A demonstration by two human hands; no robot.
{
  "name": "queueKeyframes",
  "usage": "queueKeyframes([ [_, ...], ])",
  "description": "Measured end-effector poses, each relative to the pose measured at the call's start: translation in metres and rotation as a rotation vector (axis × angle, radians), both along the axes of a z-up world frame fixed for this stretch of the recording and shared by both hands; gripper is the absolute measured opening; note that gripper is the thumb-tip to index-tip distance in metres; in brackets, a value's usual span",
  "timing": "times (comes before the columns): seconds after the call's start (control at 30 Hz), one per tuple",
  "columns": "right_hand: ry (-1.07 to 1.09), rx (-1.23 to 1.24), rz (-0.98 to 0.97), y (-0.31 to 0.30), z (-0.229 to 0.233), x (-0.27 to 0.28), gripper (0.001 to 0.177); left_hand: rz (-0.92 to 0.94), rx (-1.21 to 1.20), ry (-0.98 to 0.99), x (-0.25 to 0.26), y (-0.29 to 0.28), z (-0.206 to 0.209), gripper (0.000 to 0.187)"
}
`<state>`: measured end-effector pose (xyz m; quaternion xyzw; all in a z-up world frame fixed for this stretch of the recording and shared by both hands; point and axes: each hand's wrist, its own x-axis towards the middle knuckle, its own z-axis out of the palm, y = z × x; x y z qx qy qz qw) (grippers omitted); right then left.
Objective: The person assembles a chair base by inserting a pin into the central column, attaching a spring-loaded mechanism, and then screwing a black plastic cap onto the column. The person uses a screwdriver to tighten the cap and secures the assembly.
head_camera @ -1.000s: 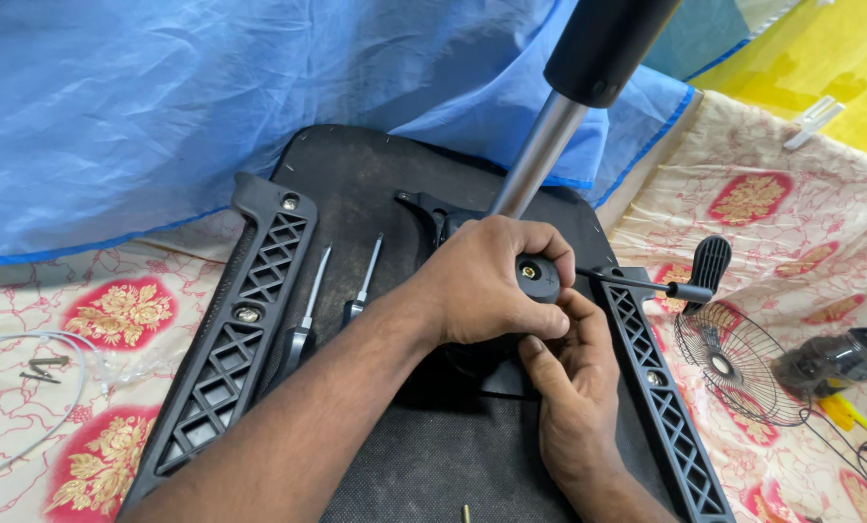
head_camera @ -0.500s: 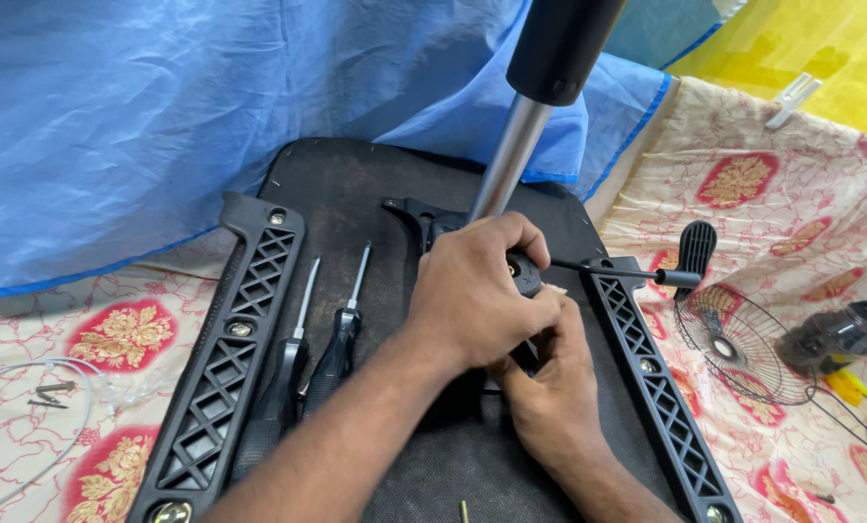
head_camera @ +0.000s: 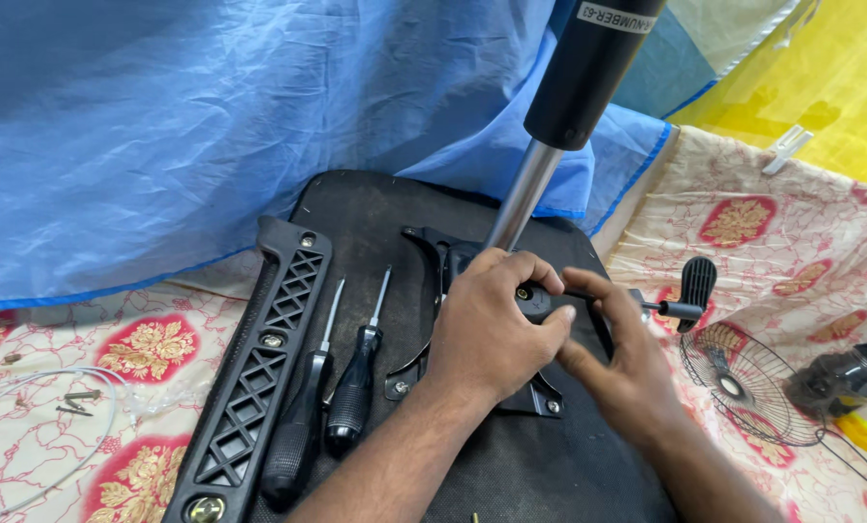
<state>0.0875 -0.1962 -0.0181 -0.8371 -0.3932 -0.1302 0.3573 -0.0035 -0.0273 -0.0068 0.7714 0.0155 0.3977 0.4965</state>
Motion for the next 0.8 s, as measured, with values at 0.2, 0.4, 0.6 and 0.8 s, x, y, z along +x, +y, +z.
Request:
queueKeyframes([
  [0.2,0.385,0.213,0.417,0.019,0.075,0.063,0.069,0.047,0.065,0.049,0.007,0.001,0.003,0.018],
  [0.4,0.404,0.267,0.744,0.094,0.118,0.076,0.070,0.102,0.102,-0.068,0.006,0.001,0.000,0.017],
  [0.6,0.202,0.414,0.495,0.118,0.107,0.051,0.064,0.091,0.106,0.027,0.009,0.003,0.005,0.018],
  [0.8,0.405,0.386,0.539,0.117,0.109,0.066,0.068,-0.028,0.050,0.135,0.015,0.017,0.015,0.021],
])
